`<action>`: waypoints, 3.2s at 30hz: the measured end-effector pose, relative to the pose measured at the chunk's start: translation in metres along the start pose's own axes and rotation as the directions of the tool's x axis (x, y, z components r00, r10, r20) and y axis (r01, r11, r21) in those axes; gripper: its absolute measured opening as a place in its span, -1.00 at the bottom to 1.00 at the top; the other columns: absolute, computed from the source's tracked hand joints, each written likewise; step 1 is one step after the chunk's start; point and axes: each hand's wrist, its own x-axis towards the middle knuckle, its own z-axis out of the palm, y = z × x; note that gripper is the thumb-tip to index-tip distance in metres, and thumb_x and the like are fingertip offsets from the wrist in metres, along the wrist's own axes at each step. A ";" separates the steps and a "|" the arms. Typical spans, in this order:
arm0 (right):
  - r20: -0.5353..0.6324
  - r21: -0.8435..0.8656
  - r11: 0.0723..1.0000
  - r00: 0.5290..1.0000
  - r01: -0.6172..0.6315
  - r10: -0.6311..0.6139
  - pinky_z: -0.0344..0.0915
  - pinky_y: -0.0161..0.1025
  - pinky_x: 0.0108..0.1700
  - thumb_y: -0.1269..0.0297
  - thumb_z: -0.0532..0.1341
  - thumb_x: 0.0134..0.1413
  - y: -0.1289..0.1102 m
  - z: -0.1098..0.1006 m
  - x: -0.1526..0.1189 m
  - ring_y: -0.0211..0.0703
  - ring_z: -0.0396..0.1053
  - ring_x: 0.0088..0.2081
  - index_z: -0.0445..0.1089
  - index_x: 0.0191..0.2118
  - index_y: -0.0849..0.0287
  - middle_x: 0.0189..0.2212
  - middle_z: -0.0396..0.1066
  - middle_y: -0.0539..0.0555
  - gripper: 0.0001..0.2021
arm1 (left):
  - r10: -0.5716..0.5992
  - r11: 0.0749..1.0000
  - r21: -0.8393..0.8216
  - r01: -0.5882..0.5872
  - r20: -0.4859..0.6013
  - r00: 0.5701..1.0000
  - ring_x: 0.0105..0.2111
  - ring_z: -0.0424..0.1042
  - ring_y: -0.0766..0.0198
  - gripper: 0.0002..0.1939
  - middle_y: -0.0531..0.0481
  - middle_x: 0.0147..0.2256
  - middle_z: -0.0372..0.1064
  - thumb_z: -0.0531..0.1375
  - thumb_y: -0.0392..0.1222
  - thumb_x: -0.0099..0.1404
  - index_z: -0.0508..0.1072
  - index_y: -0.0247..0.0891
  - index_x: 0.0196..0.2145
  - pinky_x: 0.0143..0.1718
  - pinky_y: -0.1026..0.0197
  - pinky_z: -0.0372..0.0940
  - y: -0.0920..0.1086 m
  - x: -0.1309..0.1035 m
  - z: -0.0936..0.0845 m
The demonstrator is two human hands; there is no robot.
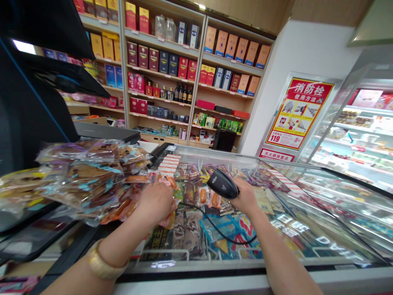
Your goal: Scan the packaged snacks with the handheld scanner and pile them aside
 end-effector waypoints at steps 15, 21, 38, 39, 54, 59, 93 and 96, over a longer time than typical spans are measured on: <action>0.013 0.004 1.000 1.000 0.016 -0.016 0.30 -0.22 -0.33 0.35 0.19 -0.10 -0.002 0.000 0.000 -0.08 0.39 -0.39 0.45 -0.30 0.13 -0.44 0.45 0.09 -0.83 | 0.054 0.999 -0.003 -0.054 0.063 0.997 -0.08 0.45 -0.15 -0.62 -0.40 -0.13 0.44 0.11 -0.42 0.11 0.47 -0.36 -0.09 -0.14 -0.03 0.31 0.000 -0.002 0.003; 0.009 -0.001 1.000 1.000 0.018 -0.018 0.26 -0.22 -0.36 0.35 0.19 -0.12 0.000 0.000 0.000 -0.09 0.36 -0.42 0.42 -0.36 0.13 -0.48 0.43 0.08 -0.88 | -0.030 0.946 -0.326 -0.006 -0.106 0.994 -0.26 0.48 0.06 -0.50 -0.14 -0.23 0.47 0.12 -0.38 -0.02 0.45 -0.24 -0.07 -0.23 0.13 0.32 -0.015 0.008 0.001; 0.100 0.139 0.989 0.992 0.057 -0.071 0.23 -0.22 -0.37 0.16 0.28 -0.04 -0.024 -0.004 0.005 -0.13 0.37 -0.44 0.40 -0.39 0.14 -0.51 0.45 0.06 -0.84 | -0.118 0.477 -0.816 -0.326 -0.427 0.896 -0.19 0.46 0.21 -0.52 -0.05 -0.17 0.44 0.17 -0.20 0.06 0.32 -0.25 -0.01 -0.15 0.14 0.39 -0.008 0.024 0.015; 0.105 0.161 0.986 0.992 0.049 -0.067 0.23 -0.22 -0.37 0.13 0.30 -0.05 -0.026 -0.004 0.005 -0.12 0.38 -0.43 0.39 -0.39 0.14 -0.50 0.45 0.06 -0.81 | -0.109 0.523 -0.786 -0.330 -0.446 0.889 -0.20 0.46 0.22 -0.54 -0.05 -0.17 0.43 0.17 -0.21 0.07 0.34 -0.25 -0.03 -0.15 0.15 0.39 -0.007 0.024 0.017; 0.167 0.267 0.963 0.983 0.027 -0.074 0.20 -0.25 -0.39 0.22 0.30 -0.11 -0.039 0.010 0.002 -0.16 0.31 -0.46 0.36 -0.40 0.14 -0.49 0.40 0.04 -0.85 | 0.067 0.766 -0.480 -0.427 -0.601 0.796 -0.29 0.41 0.24 -0.65 -0.03 -0.27 0.40 0.16 -0.32 0.11 0.41 -0.25 -0.10 -0.24 0.20 0.37 0.001 0.026 0.031; 0.189 0.281 0.960 0.980 0.010 -0.066 0.23 -0.25 -0.38 0.22 0.28 -0.08 -0.040 0.010 0.002 -0.15 0.33 -0.44 0.38 -0.39 0.13 -0.48 0.41 0.05 -0.86 | 0.076 0.782 -0.459 -0.421 -0.600 0.796 -0.26 0.43 0.22 -0.62 -0.02 -0.26 0.42 0.16 -0.34 0.10 0.40 -0.25 -0.08 -0.20 0.19 0.36 0.002 0.026 0.031; -0.079 0.127 0.991 0.996 -0.035 0.045 0.25 -0.25 -0.42 0.28 0.19 -0.08 -0.007 -0.006 0.004 -0.14 0.34 -0.48 0.34 -0.43 0.11 -0.53 0.41 0.04 -0.95 | 0.101 0.988 -0.125 -0.086 0.120 0.988 -0.31 0.47 -0.07 -0.65 -0.15 -0.34 0.48 0.34 -0.25 -0.22 0.45 -0.18 -0.38 -0.35 0.07 0.30 -0.004 -0.006 0.003; -0.060 0.131 0.991 0.998 -0.024 0.032 0.25 -0.25 -0.41 0.28 0.21 -0.07 -0.008 -0.006 0.005 -0.14 0.35 -0.48 0.36 -0.42 0.11 -0.53 0.41 0.03 -0.95 | 0.118 0.987 -0.115 -0.108 0.084 0.990 -0.34 0.47 0.00 -0.68 -0.12 -0.38 0.47 0.27 -0.38 -0.19 0.43 -0.18 -0.38 -0.36 0.14 0.27 -0.003 -0.006 0.005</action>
